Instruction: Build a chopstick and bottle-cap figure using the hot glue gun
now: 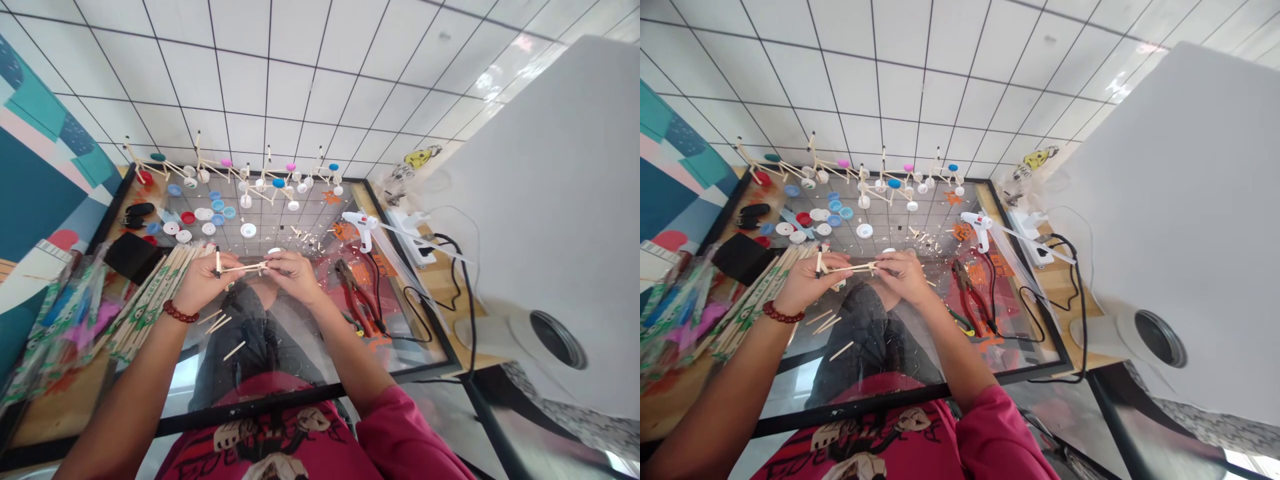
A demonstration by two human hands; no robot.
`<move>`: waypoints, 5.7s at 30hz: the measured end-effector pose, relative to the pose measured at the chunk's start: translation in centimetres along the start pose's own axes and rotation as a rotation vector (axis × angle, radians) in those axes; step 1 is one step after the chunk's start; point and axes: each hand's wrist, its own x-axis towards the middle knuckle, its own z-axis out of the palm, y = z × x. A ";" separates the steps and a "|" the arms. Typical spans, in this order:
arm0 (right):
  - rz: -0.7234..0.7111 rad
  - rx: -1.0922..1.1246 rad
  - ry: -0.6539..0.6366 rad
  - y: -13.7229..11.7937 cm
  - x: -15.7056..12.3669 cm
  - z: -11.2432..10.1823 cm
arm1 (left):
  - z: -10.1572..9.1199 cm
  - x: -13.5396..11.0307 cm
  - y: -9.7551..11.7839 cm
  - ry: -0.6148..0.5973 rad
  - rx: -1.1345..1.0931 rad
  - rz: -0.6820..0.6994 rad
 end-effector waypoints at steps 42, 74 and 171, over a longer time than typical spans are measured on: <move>0.272 0.325 0.070 -0.6 0.4 0.2 | 0.9 -0.4 0.4 0.050 -0.029 -0.115; 0.358 0.256 0.112 -0.1 0.6 0.7 | 1.7 -0.3 -0.8 0.086 -0.128 -0.185; 0.238 0.265 0.031 0.7 0.8 -0.9 | 1.0 2.7 0.2 -0.076 -0.117 -0.243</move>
